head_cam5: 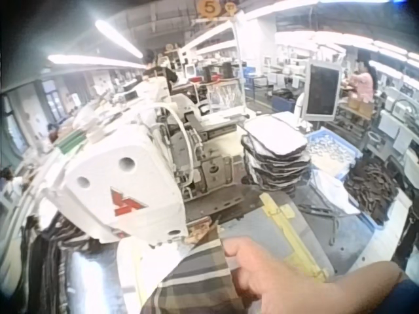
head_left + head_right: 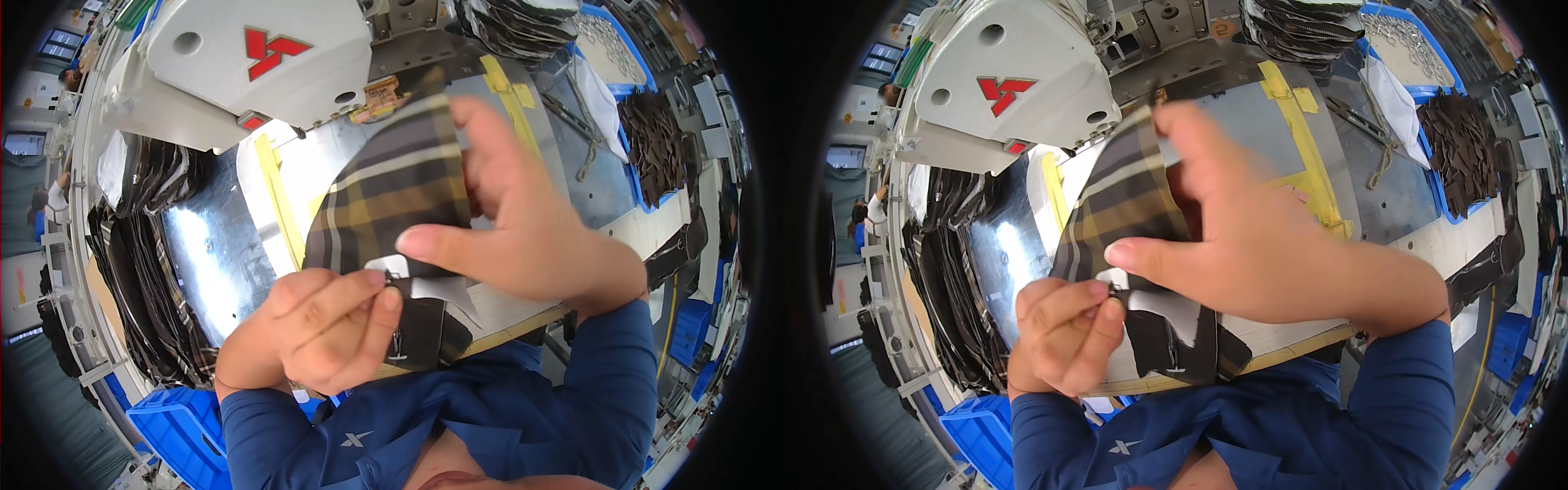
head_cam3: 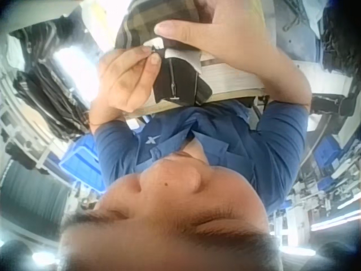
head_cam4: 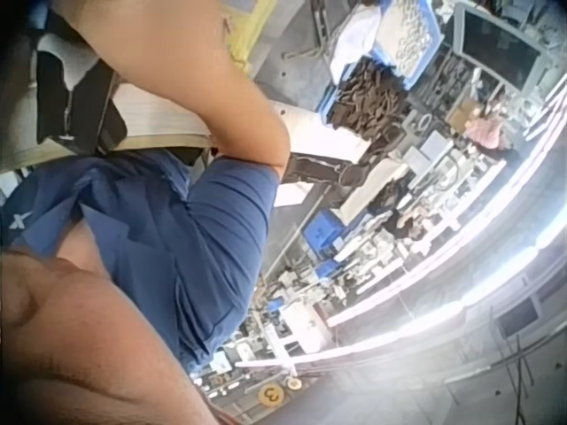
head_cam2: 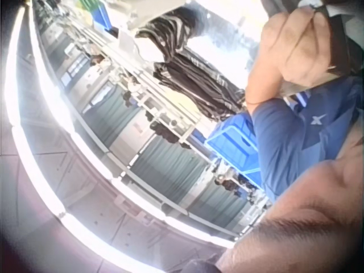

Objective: The person aligns a zipper onto a black fabric pouch and sews it using an industrial sewing machine. They then attach a white fabric lining to the pouch, sewing it in place. The process is repeated for multiple pouches, with the person handling the fabric and machine controls throughout.

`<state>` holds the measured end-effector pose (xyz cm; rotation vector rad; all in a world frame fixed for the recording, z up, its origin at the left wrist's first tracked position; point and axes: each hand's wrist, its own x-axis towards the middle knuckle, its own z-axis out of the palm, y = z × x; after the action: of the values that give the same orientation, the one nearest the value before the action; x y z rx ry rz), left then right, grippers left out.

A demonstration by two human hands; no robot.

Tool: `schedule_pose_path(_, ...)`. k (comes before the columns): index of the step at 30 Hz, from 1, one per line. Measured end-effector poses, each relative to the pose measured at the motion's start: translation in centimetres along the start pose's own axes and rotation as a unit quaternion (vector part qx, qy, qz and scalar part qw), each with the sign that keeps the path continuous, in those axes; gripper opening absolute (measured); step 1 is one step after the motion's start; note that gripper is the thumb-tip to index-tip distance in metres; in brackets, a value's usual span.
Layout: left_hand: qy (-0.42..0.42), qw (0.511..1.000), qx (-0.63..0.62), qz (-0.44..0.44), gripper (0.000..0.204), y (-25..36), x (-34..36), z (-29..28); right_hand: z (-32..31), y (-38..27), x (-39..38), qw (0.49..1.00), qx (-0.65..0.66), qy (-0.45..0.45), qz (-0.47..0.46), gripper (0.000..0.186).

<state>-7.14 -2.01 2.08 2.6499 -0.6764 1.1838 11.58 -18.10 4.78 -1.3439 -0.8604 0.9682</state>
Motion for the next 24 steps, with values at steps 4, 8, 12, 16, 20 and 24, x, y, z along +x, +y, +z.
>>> schedule_pose_path(4,-0.009,0.999,-0.001,-0.046,0.031,0.0,0.0,-0.8,-1.2,-1.3,-0.6,0.996,-0.069,-0.044,-0.043,0.09)
schedule_pose_path(8,-0.025,0.998,-0.037,-0.04,0.033,0.0,0.2,-1.2,-1.6,-0.4,-0.7,0.921,-0.314,-0.045,-0.228,0.055)
schedule_pose_path(12,0.02,0.997,-0.071,-0.034,0.034,0.1,-0.2,-0.6,-0.9,-0.7,-1.1,0.825,-0.459,0.034,-0.327,0.041)
schedule_pose_path(16,0.005,0.994,-0.11,-0.02,0.028,-0.1,0.2,-0.8,-0.4,-0.6,-0.5,0.745,-0.479,0.034,-0.463,0.03)
schedule_pose_path(20,0.058,0.993,-0.106,0.009,0.022,0.1,0.0,0.4,-0.7,0.3,-0.4,0.72,-0.452,-0.031,-0.526,0.019)
schedule_pose_path(24,0.048,0.987,-0.153,-0.003,0.021,0.4,0.1,0.2,-0.8,0.8,-0.5,0.719,-0.453,-0.035,-0.526,0.019)
